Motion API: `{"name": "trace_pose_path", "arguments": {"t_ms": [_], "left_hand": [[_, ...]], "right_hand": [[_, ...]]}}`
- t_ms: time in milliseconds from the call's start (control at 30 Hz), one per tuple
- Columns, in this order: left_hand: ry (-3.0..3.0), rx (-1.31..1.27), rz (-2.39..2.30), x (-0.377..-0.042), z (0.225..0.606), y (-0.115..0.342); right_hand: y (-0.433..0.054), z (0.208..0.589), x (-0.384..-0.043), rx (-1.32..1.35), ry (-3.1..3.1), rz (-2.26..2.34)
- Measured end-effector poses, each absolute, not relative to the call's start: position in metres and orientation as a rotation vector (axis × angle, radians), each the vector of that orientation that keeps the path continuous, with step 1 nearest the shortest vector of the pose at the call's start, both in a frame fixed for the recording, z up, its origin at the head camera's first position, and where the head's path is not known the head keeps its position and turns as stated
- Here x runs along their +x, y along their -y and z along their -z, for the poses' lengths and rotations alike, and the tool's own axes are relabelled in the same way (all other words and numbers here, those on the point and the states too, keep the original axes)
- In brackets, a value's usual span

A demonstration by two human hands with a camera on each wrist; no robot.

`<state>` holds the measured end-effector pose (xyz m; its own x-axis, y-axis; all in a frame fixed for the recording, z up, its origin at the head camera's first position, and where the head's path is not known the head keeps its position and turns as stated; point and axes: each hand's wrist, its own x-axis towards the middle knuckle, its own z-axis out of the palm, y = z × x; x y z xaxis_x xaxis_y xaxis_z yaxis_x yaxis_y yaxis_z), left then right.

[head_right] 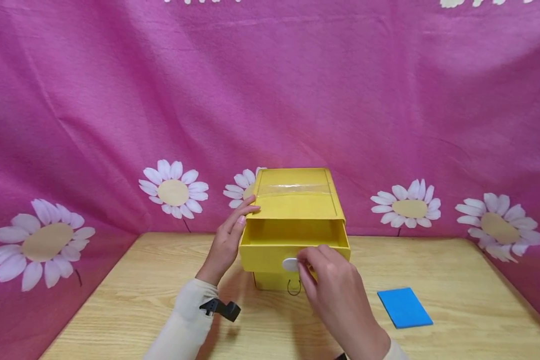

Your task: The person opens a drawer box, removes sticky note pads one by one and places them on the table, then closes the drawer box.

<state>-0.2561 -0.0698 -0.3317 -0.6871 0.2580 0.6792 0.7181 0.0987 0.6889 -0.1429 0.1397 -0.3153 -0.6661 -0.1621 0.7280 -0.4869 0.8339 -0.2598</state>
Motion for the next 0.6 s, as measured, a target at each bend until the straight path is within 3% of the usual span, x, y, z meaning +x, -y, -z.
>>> {"name": "trace_pose_path", "arguments": {"t_ms": [600], "left_hand": [[1.973,-0.981,1.617,-0.258,0.333,0.07]], "right_hand": [[-0.14,0.32,-0.169,0.515,2.169,-0.573]]}}
